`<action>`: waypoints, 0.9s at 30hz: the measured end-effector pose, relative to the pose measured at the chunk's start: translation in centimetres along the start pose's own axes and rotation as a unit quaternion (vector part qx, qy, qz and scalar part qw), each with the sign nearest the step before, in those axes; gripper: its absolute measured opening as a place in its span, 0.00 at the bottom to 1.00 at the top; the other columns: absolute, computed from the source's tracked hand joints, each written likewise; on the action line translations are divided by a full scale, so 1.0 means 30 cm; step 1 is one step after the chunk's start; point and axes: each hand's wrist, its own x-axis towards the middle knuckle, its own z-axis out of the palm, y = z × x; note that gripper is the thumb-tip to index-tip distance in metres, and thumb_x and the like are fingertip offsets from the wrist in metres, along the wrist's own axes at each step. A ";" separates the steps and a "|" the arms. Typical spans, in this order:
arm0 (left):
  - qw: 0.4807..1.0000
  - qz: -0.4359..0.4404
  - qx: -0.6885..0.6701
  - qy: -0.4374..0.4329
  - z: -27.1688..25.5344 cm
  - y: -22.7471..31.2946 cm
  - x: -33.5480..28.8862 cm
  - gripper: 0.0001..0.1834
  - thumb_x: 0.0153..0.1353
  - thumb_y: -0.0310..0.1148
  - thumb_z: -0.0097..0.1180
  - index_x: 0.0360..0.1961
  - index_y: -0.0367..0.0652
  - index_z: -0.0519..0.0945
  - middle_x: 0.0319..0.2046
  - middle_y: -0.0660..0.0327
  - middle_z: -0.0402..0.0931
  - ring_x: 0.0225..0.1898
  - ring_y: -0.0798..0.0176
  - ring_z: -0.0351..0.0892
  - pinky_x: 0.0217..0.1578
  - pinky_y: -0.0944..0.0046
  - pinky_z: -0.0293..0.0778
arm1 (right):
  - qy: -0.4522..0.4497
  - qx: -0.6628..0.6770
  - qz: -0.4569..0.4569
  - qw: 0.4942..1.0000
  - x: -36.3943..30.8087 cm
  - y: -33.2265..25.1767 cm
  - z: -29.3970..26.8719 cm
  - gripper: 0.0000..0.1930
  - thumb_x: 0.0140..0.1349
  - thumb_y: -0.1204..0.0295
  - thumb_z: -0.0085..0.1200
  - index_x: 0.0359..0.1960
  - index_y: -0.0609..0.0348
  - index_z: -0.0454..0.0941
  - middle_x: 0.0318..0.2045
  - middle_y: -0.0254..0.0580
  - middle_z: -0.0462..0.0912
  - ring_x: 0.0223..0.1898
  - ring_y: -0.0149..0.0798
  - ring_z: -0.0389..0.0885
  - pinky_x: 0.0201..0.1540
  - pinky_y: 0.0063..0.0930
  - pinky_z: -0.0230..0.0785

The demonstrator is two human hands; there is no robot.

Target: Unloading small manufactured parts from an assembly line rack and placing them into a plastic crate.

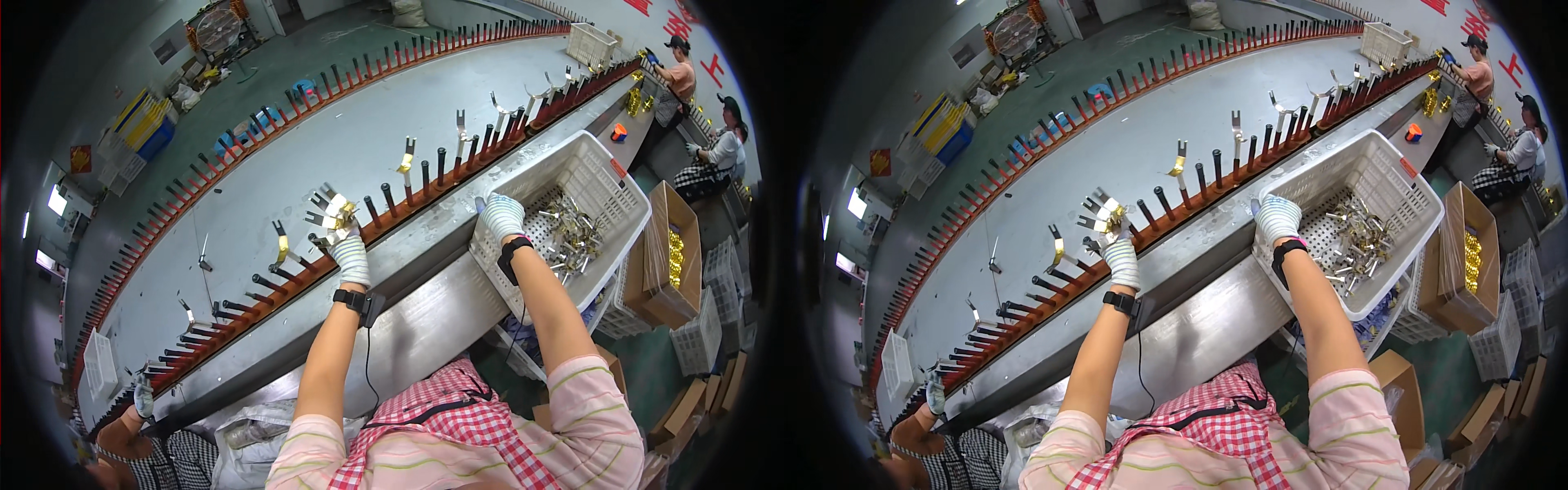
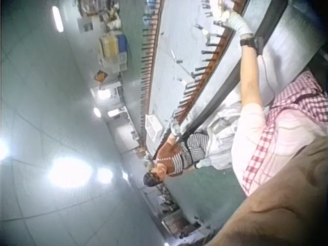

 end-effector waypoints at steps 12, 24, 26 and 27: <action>0.948 0.128 0.241 0.162 0.109 -0.056 0.011 0.12 0.60 0.30 0.37 0.38 0.34 0.70 0.34 0.57 0.72 0.34 0.58 0.70 0.35 0.61 0.69 | -0.040 0.016 0.005 0.999 0.175 0.179 -0.033 0.22 0.58 0.53 0.39 0.34 0.60 0.76 0.30 0.52 0.79 0.34 0.49 0.78 0.37 0.41 0.70; 0.966 0.136 0.193 -0.106 0.513 0.277 -0.259 0.13 0.58 0.24 0.40 0.43 0.40 0.74 0.40 0.53 0.75 0.40 0.54 0.74 0.39 0.54 0.69 | -0.053 0.005 0.031 0.998 0.358 0.425 -0.077 0.23 0.58 0.53 0.38 0.34 0.60 0.76 0.31 0.51 0.79 0.35 0.49 0.78 0.39 0.40 0.69; 0.985 0.038 -0.003 -0.167 0.479 -0.159 -0.052 0.18 0.54 0.29 0.55 0.46 0.40 0.70 0.37 0.60 0.74 0.33 0.67 0.73 0.34 0.69 0.72 | -0.061 0.007 -0.016 0.998 0.364 0.359 -0.128 0.22 0.58 0.53 0.39 0.35 0.60 0.76 0.31 0.51 0.79 0.35 0.49 0.78 0.38 0.40 0.69; 0.968 -0.004 -0.198 -0.154 0.727 0.168 -0.198 0.15 0.54 0.30 0.56 0.43 0.40 0.72 0.35 0.60 0.75 0.26 0.69 0.71 0.27 0.73 0.69 | -0.067 0.004 0.023 0.997 0.393 0.480 -0.064 0.22 0.58 0.53 0.39 0.35 0.60 0.76 0.31 0.51 0.79 0.35 0.49 0.78 0.38 0.40 0.69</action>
